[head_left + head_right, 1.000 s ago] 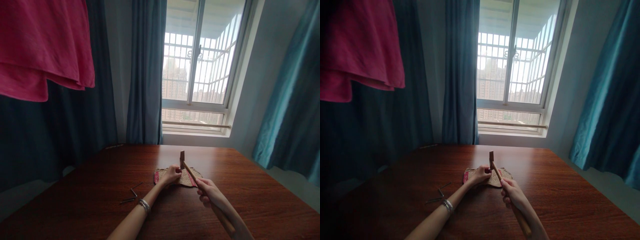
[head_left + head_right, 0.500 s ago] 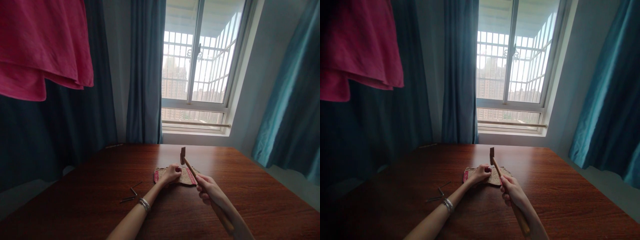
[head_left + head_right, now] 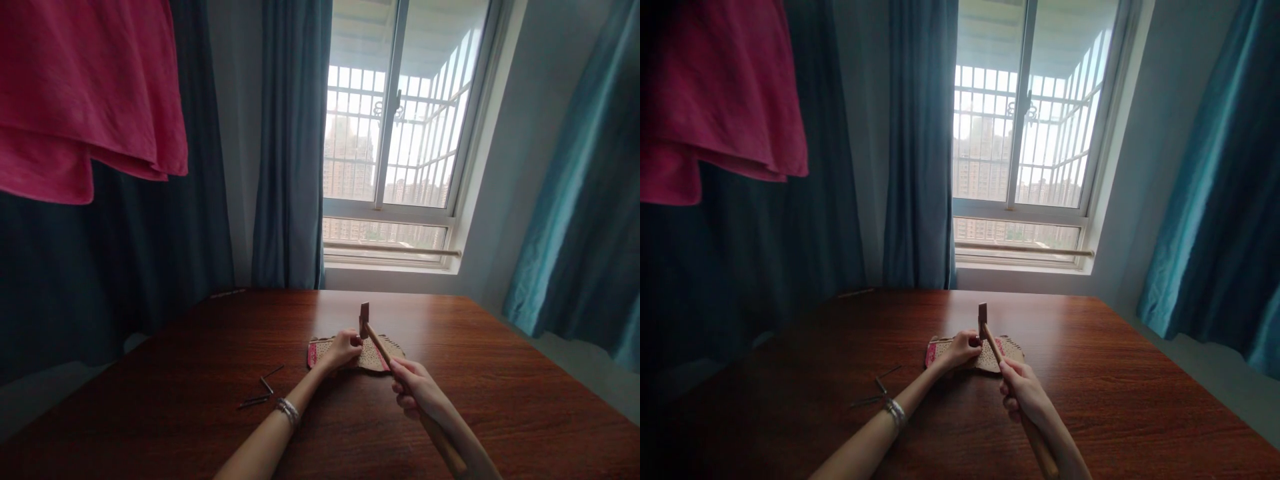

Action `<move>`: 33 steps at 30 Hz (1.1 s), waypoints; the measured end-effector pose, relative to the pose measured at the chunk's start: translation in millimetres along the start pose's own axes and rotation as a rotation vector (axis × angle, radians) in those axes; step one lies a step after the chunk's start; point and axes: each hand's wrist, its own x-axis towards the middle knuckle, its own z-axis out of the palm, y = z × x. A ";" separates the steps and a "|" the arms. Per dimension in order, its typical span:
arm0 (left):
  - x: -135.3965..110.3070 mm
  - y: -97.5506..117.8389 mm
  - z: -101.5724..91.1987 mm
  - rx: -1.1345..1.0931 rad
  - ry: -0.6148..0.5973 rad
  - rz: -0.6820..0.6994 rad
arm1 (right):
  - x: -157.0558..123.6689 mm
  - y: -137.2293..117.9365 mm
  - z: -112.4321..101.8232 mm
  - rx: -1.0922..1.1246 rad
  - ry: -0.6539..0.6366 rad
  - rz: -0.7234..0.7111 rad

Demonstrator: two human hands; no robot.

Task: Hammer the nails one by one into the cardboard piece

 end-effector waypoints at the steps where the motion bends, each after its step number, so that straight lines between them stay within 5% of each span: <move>1: 0.0 0.5 -0.2 0.004 0.004 -0.007 | 0.6 -0.1 -0.3 0.003 0.000 -0.002; 33: -2.5 5.7 -4.2 0.019 -0.009 0.005 | 3.8 10.5 -3.9 0.052 0.016 -0.027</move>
